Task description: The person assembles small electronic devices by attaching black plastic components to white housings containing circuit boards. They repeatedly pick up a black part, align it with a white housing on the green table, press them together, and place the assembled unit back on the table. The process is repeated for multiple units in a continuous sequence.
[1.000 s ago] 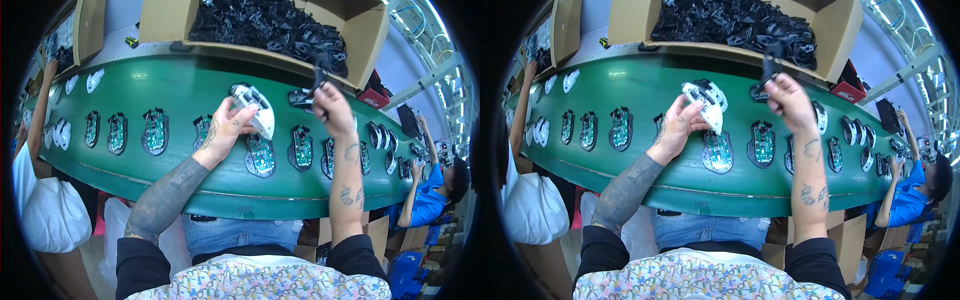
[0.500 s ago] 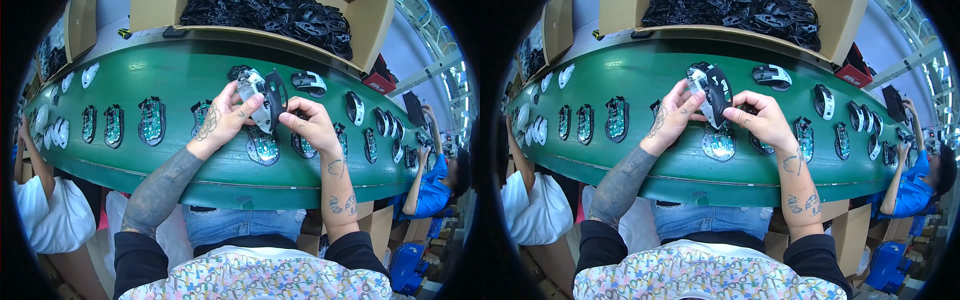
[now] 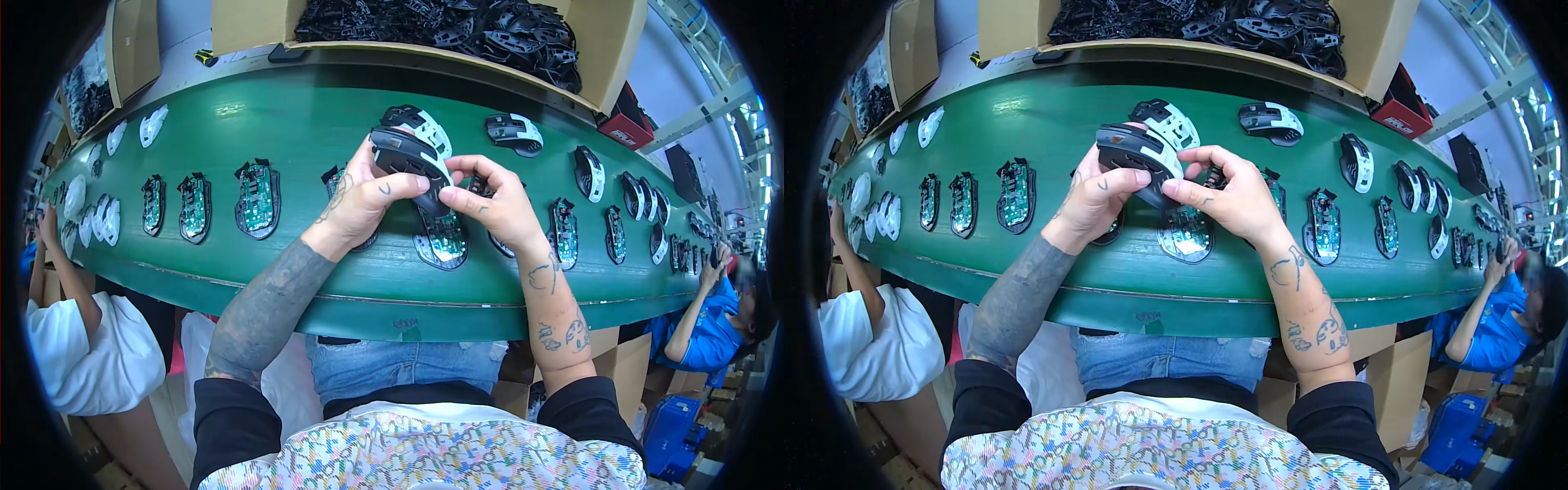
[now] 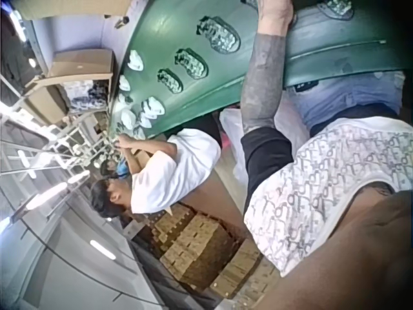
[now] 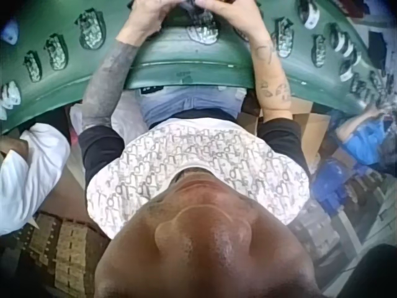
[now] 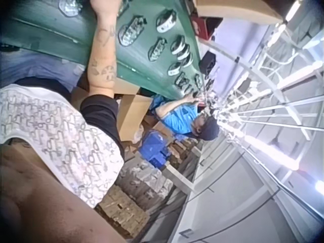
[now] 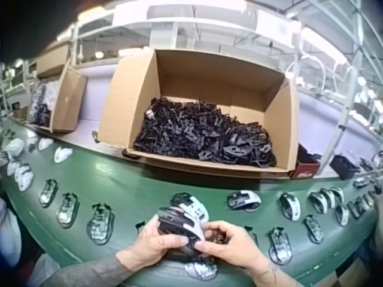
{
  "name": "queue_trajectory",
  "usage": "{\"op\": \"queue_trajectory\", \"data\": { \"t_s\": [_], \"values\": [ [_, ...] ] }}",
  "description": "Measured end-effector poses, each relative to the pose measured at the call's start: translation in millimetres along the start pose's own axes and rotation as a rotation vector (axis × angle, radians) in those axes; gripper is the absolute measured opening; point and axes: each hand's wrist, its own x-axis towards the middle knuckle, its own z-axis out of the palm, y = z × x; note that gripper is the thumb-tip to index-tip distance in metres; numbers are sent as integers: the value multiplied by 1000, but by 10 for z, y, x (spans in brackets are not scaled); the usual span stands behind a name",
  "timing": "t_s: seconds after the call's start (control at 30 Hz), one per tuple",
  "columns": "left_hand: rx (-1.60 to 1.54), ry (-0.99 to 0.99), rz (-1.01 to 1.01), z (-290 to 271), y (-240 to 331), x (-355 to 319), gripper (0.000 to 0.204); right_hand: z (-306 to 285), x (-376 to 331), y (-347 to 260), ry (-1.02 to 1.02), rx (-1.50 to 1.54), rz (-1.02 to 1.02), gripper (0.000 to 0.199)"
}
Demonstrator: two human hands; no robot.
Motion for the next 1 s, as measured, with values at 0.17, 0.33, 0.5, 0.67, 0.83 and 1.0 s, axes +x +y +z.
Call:
{"op": "queue_trajectory", "data": {
  "t_s": [0.17, 0.33, 0.5, 0.67, 0.83, 1.0],
  "values": [
    [96, 48, 112, 10, -20, -17, 59, 65, 4, 1, -52, 75, -45, 48],
    [134, 42, 118, -10, -5, -22, 56, 82, 4, -58, -66, 237, 66, 44],
    [25, -22, 101, -57, 41, 36, 49, 79, 22, -54, -34, 303, 58, 47],
    [36, -12, 135, -123, -6, 59, 41, 159, 13, 15, 39, 239, 21, 52],
    [-150, 125, 35, -374, 180, 363, 37, 133, 24, 6, 53, 342, 89, 44],
    [853, 782, 199, -1337, 611, 768, 79, 8, 25, -97, 122, 587, 256, 31]
  ]
}}
